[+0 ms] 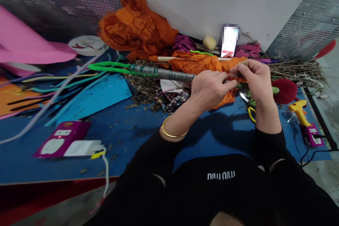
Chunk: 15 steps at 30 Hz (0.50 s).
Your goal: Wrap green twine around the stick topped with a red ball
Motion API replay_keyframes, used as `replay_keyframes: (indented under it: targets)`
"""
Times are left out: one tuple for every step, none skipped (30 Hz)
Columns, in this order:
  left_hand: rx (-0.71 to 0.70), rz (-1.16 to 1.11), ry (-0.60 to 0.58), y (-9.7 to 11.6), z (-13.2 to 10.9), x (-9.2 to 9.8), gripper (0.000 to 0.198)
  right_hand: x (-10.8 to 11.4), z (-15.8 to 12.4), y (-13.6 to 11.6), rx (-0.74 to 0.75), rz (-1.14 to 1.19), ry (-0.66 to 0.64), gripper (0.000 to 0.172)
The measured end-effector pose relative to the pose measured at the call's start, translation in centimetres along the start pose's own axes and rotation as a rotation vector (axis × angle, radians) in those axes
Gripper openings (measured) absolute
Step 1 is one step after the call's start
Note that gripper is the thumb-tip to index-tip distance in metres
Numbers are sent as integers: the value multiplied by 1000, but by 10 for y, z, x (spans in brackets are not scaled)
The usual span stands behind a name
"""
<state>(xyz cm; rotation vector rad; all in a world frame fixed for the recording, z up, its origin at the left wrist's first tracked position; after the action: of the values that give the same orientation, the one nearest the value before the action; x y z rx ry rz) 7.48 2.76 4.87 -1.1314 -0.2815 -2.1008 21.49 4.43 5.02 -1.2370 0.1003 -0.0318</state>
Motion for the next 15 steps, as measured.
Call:
replay_keyframes:
  targets:
    - [9, 4, -17, -2, 0, -1, 39, 1, 1, -1, -9, 9, -24, 25]
    - [19, 8, -29, -5, -1, -1, 38, 3, 1, -3, -14, 17, -43, 24]
    - [30, 10, -37, -9, -2, -1, 36, 7, 1, -6, -15, 24, -49, 24]
    - [41, 11, -41, -14, -2, -1, 34, 12, 0, -10, -13, 33, -42, 24]
    - [56, 10, -45, -19, -3, 1, 32, 19, 0, -15, -11, 43, -25, 25]
    - [79, 4, -48, -26, -4, 3, 31, 27, -1, -20, -9, 56, -3, 25]
    - [110, -5, -51, -33, -6, 5, 31, 36, -3, -25, -7, 71, 18, 27]
    - [146, -17, -57, -40, -7, 8, 31, 43, -5, -30, -8, 86, 30, 28]
    - [183, -30, -62, -48, -8, 12, 32, 51, -6, -35, -13, 91, 31, 27]
    - [218, -43, -68, -55, -9, 15, 33, 57, -7, -39, -13, 88, 25, 24]
    - [249, -54, -70, -61, -10, 19, 33, 64, -7, -42, -7, 79, 22, 20]
    - [279, -65, -68, -67, -12, 22, 33, 71, -7, -45, 10, 72, 34, 19]
    - [306, -75, -63, -72, -13, 25, 33, 80, -5, -47, 40, 74, 66, 22]
    - [332, -85, -57, -77, -14, 28, 32, 90, -2, -47, 78, 85, 115, 26]
    - [355, -94, -52, -82, -16, 30, 31, 101, 1, -47, 117, 104, 180, 27]
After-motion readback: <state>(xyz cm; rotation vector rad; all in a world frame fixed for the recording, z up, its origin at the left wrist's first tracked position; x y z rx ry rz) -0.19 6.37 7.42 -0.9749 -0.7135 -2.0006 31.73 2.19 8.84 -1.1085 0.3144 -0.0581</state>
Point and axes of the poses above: each hand's wrist, its own z-axis towards the middle knuckle, its own x-axis out of the back of the hand, y = z × x, the point moved 7 cm from there along z, towards the middle knuckle, and after that the axes turned 10 degrees about z, right-handed, at the moved point
